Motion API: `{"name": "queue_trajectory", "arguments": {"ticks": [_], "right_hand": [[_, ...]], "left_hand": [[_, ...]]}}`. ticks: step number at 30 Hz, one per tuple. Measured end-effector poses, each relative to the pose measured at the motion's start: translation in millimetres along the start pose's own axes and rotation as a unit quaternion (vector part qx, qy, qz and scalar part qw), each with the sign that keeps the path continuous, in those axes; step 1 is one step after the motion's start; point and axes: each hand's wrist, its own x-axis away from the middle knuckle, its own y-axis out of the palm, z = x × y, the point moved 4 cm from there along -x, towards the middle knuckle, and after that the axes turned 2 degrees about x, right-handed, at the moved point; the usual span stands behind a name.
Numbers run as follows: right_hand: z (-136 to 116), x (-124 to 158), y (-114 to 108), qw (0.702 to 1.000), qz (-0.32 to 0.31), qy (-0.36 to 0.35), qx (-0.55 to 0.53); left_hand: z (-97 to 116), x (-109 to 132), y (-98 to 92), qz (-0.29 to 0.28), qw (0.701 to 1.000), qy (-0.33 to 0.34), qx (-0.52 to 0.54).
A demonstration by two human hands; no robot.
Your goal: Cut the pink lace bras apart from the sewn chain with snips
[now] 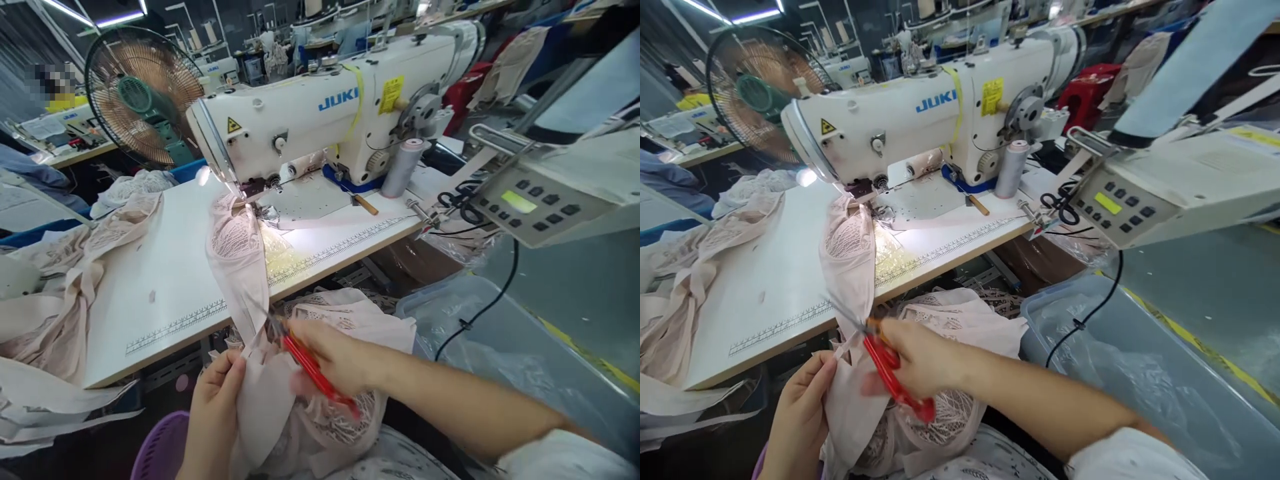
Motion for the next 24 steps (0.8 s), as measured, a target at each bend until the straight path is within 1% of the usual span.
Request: {"name": "queue_trajectory", "arguments": {"ticks": [1, 3, 5, 7, 11, 14, 18, 22, 24], "right_hand": [[5, 8, 6, 0.999, -0.048, 0.018, 0.006], [15, 20, 13, 0.991, -0.107, 0.059, 0.044], [21, 26, 16, 0.984, -0.128, 0.085, 0.086], [24, 28, 17, 0.98, -0.142, 0.086, 0.113], [22, 23, 20, 0.977, -0.136, 0.081, 0.146], [16, 17, 21, 0.975, -0.132, 0.083, 0.161], [9, 14, 20, 0.973, -0.136, 0.081, 0.17], [7, 13, 20, 0.973, -0.125, 0.08, 0.176], [7, 12, 20, 0.974, -0.113, 0.094, 0.171]], "left_hand": [[0, 0, -2.4, 0.005, 1.0, 0.001, 0.003], [0, -1, -6.4, 0.011, 1.0, 0.004, 0.008], [1, -1, -9.0, 0.014, 1.0, 0.005, 0.012], [2, -1, -10.1, 0.023, 1.0, 0.011, 0.018], [6, 3, -7.7, 0.038, 0.999, 0.031, 0.022], [7, 6, -5.4, 0.032, 0.999, 0.03, 0.023], [6, 4, -7.7, 0.027, 0.999, 0.03, 0.019], [6, 3, -9.5, 0.022, 0.999, 0.031, 0.014], [7, 3, -8.9, 0.022, 0.999, 0.034, 0.014]]}}
